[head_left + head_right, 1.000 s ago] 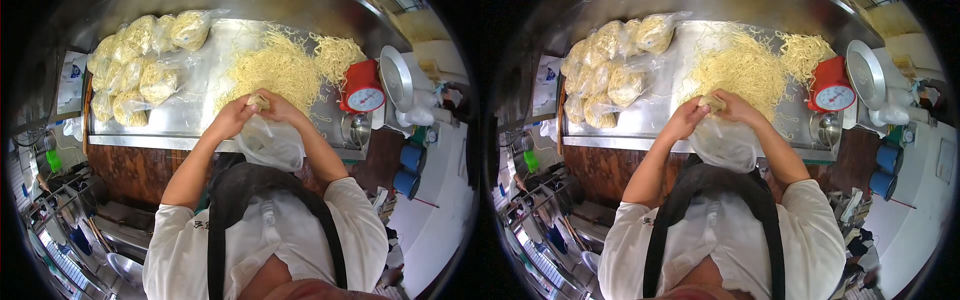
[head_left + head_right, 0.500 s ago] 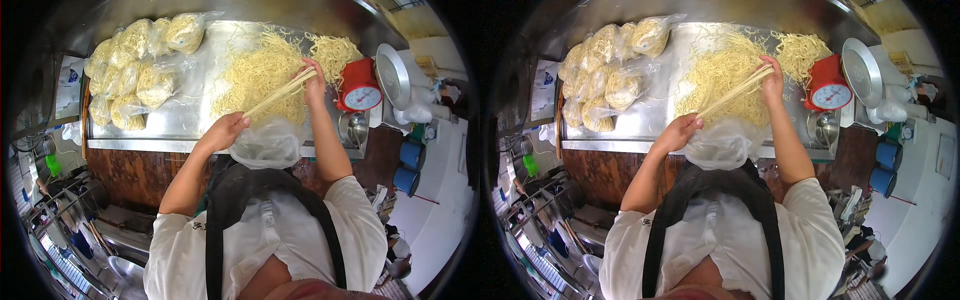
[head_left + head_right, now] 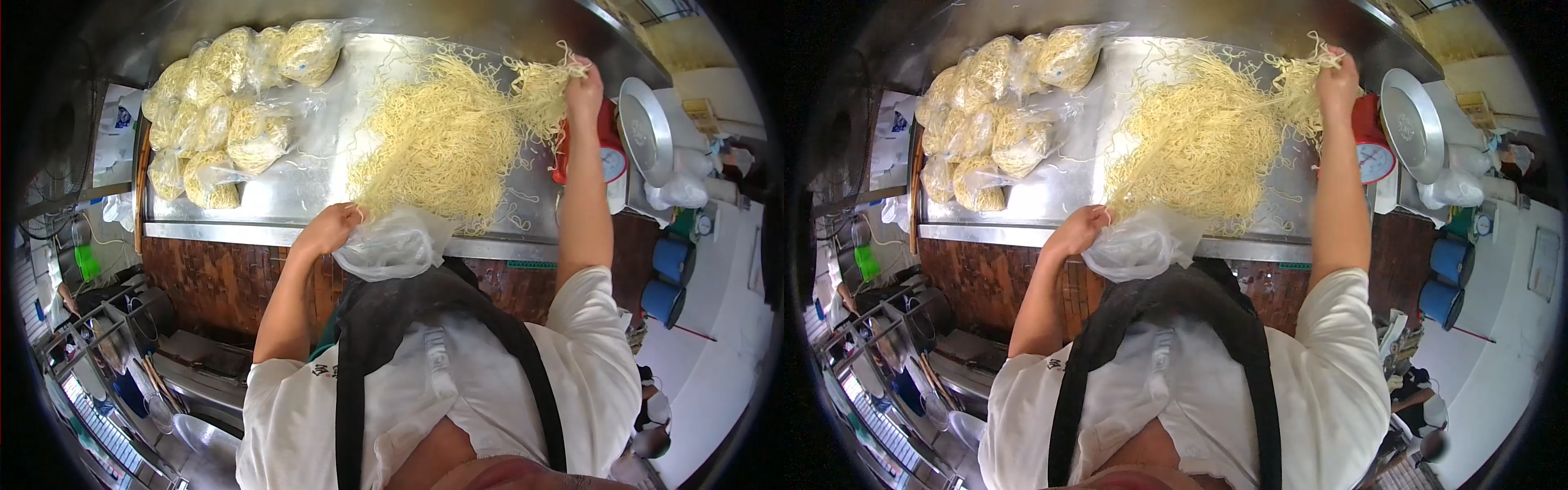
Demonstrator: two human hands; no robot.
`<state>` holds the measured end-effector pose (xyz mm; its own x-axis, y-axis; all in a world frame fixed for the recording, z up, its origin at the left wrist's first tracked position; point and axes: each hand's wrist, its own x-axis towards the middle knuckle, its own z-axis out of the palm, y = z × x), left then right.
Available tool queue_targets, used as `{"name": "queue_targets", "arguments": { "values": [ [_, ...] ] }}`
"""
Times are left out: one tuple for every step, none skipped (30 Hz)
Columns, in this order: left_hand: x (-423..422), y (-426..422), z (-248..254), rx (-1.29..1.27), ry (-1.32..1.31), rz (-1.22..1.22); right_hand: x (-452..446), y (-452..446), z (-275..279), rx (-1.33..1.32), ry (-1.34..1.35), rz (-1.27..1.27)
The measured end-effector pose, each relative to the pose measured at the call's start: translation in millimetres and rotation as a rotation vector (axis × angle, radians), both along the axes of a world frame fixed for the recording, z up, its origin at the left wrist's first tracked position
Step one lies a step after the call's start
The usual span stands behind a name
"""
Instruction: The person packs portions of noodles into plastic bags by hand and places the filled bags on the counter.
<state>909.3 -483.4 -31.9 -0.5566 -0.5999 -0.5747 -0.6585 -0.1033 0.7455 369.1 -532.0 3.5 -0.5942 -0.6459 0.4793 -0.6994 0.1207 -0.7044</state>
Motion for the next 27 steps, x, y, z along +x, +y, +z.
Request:
{"name": "queue_targets", "arguments": {
  "values": [
    [-3,-2,5,-0.005,-0.023,-0.034,-9,-8,8,0.002,0.116,-0.015],
    [-8,-5,11,-0.007,-0.047,-0.066,-16,-17,14,0.005,0.230,-0.027],
    [-15,-7,19,-0.011,-0.069,-0.097,-23,-25,21,0.006,0.346,-0.039],
    [-22,-9,27,-0.021,-0.053,-0.109,-28,-31,28,0.078,0.356,-0.119],
    [-30,-10,34,-0.031,-0.036,-0.119,-33,-38,35,0.150,0.366,-0.197],
    [-36,-9,38,-0.041,-0.020,-0.127,-41,-46,37,0.221,0.376,-0.273],
    [-37,1,19,-0.135,0.088,-0.006,-71,-57,28,0.301,0.401,-0.292],
    [-39,3,25,-0.110,0.094,0.014,-75,-67,26,0.343,0.406,-0.361],
    [-41,3,35,-0.083,0.102,0.035,-71,-75,29,0.386,0.412,-0.430],
    [-41,4,41,-0.054,0.110,0.057,-67,-79,31,0.430,0.419,-0.498],
    [-37,7,40,-0.059,0.158,0.125,-59,-83,30,0.656,0.407,-0.470],
    [-33,10,38,-0.066,0.208,0.194,-51,-91,12,0.806,0.541,-0.362],
    [-29,12,35,-0.073,0.257,0.266,-42,-100,-8,0.954,0.675,-0.247],
    [-23,13,28,-0.049,0.278,0.243,24,-94,5,1.009,0.715,-0.025],
    [-14,13,19,-0.027,0.297,0.219,64,-92,-14,1.036,0.744,0.239],
    [-8,12,13,-0.007,0.314,0.194,90,-85,-66,0.830,0.634,0.526],
    [-5,12,16,0.008,0.279,0.184,155,-76,-59,1.039,0.451,0.579],
    [-1,12,22,0.023,0.241,0.173,190,-61,-84,0.839,0.628,0.733],
    [3,13,26,0.039,0.201,0.162,211,-66,-107,0.867,0.582,0.714],
    [6,14,27,0.019,0.184,0.180,220,-75,-126,0.894,0.538,0.694],
    [9,14,27,-0.002,0.168,0.198,221,-82,-144,0.889,0.509,0.658],
    [12,14,28,-0.022,0.152,0.217,223,-90,-157,0.884,0.478,0.623],
    [15,14,26,-0.018,0.147,0.234,224,-95,-170,0.879,0.446,0.588],
    [20,15,21,-0.012,0.143,0.249,228,-95,-170,0.872,0.432,0.623],
    [23,18,17,-0.003,0.141,0.262,228,-92,-168,0.869,0.419,0.654],
    [24,20,14,0.014,0.130,0.269,226,-91,-165,0.864,0.410,0.683],
    [25,23,11,0.028,0.122,0.280,225,-90,-158,0.873,0.306,0.666]
  ]
}}
